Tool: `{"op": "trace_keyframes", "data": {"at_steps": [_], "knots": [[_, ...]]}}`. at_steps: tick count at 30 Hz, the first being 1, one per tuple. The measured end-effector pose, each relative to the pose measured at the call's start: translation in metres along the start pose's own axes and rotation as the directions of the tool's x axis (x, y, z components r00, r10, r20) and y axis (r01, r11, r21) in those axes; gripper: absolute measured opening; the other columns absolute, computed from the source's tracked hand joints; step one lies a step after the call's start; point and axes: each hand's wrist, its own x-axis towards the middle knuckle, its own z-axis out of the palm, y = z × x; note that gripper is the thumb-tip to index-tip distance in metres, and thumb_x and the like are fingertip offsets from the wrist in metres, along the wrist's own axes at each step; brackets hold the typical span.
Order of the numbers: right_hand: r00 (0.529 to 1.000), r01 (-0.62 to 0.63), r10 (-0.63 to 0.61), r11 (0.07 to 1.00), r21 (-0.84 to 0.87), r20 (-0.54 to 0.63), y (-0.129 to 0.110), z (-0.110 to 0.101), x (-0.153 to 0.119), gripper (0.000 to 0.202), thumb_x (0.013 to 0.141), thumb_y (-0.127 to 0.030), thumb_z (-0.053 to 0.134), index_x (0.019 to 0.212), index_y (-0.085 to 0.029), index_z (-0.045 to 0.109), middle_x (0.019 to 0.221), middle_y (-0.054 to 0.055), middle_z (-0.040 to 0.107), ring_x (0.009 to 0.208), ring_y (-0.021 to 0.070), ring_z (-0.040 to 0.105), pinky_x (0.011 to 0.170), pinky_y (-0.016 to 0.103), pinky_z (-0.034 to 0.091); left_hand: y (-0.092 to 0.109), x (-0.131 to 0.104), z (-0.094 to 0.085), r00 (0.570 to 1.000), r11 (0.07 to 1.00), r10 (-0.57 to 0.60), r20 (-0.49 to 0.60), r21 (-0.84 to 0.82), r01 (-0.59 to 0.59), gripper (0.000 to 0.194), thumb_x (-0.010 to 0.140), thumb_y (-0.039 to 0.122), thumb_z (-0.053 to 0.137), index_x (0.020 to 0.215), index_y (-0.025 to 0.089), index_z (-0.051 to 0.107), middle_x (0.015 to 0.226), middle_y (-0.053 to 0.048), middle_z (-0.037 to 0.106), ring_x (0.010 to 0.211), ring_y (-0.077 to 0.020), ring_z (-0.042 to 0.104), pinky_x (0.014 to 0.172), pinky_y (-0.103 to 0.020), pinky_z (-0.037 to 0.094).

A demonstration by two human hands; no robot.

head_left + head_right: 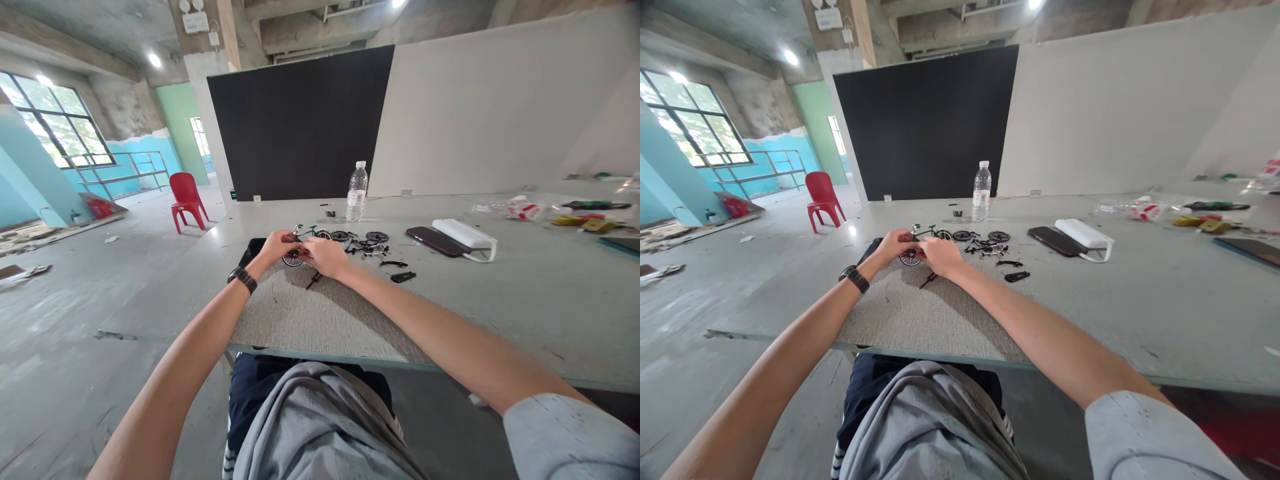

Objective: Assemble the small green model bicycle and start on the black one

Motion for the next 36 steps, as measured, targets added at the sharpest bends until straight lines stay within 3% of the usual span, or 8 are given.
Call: {"op": "trace_keyframes", "data": {"at_steps": [5,10,14,19,28,36], "knots": [[0.998,0.053,-0.051,0.997,0.058,-0.026,0.006,0.001,0.002,0.032,0.107,-0.040,0.054,0.118,-0.018,0.074,0.115,0.011,0.071,0.102,0.0246,0.066,0.074,0.030,0.040,-0.001,0.000,-0.001,0.998,0.997,-0.060,-0.007,-0.045,0.060,0.021,0.066,0.020,0.085,0.073,0.014,0.066,0.070,-0.002,0.067,0.062,-0.0130,0.061,0.058,-0.025,0.046],[0.994,0.107,-0.105,0.984,0.143,-0.024,0.015,-0.002,0.011,0.029,0.104,-0.039,0.058,0.102,-0.015,0.076,0.106,0.013,0.074,0.093,0.0236,0.065,0.073,0.031,0.038,0.003,-0.002,-0.002,0.990,0.988,-0.141,0.014,-0.055,0.142,0.022,0.068,0.018,0.083,0.068,0.014,0.062,0.063,0.000,0.061,0.059,-0.0123,0.059,0.056,-0.025,0.042],[0.975,0.155,-0.190,0.953,0.261,0.113,0.018,-0.016,0.023,0.021,0.098,-0.032,0.063,0.088,-0.019,0.077,0.085,0.008,0.074,0.075,0.0193,0.062,0.069,0.032,0.036,0.009,-0.006,0.000,0.981,0.978,-0.192,0.012,-0.081,0.193,0.014,0.072,0.012,0.078,0.068,0.014,0.064,0.062,0.001,0.060,0.057,-0.0115,0.058,0.056,-0.025,0.041],[0.952,0.095,-0.181,0.941,0.325,0.245,0.018,-0.034,0.034,0.015,0.089,-0.030,0.070,0.083,-0.019,0.079,0.072,0.004,0.070,0.065,0.0155,0.053,0.066,0.033,0.035,0.015,-0.009,0.002,0.964,0.958,-0.264,0.034,-0.106,0.266,0.013,0.075,0.008,0.072,0.066,0.013,0.064,0.064,-0.002,0.063,0.058,-0.0120,0.060,0.058,-0.026,0.042],[0.931,0.078,-0.193,0.935,0.347,0.311,0.016,-0.043,0.040,0.019,0.082,-0.036,0.077,0.090,-0.021,0.084,0.077,0.005,0.072,0.073,0.0179,0.059,0.069,0.033,0.039,0.013,-0.007,-0.001,0.940,0.922,-0.332,0.073,-0.186,0.340,0.010,0.075,0.004,0.070,0.068,0.011,0.067,0.067,-0.005,0.068,0.062,-0.0138,0.065,0.063,-0.027,0.050],[0.909,0.110,-0.208,0.956,0.272,0.361,0.013,-0.050,0.047,0.016,0.086,-0.029,0.072,0.092,-0.019,0.083,0.086,0.008,0.077,0.073,0.0175,0.061,0.068,0.033,0.040,0.014,-0.008,-0.003,0.929,0.903,-0.356,0.102,-0.219,0.370,0.008,0.073,0.002,0.070,0.072,0.011,0.069,0.067,-0.004,0.069,0.061,-0.0129,0.065,0.062,-0.024,0.050]]}}
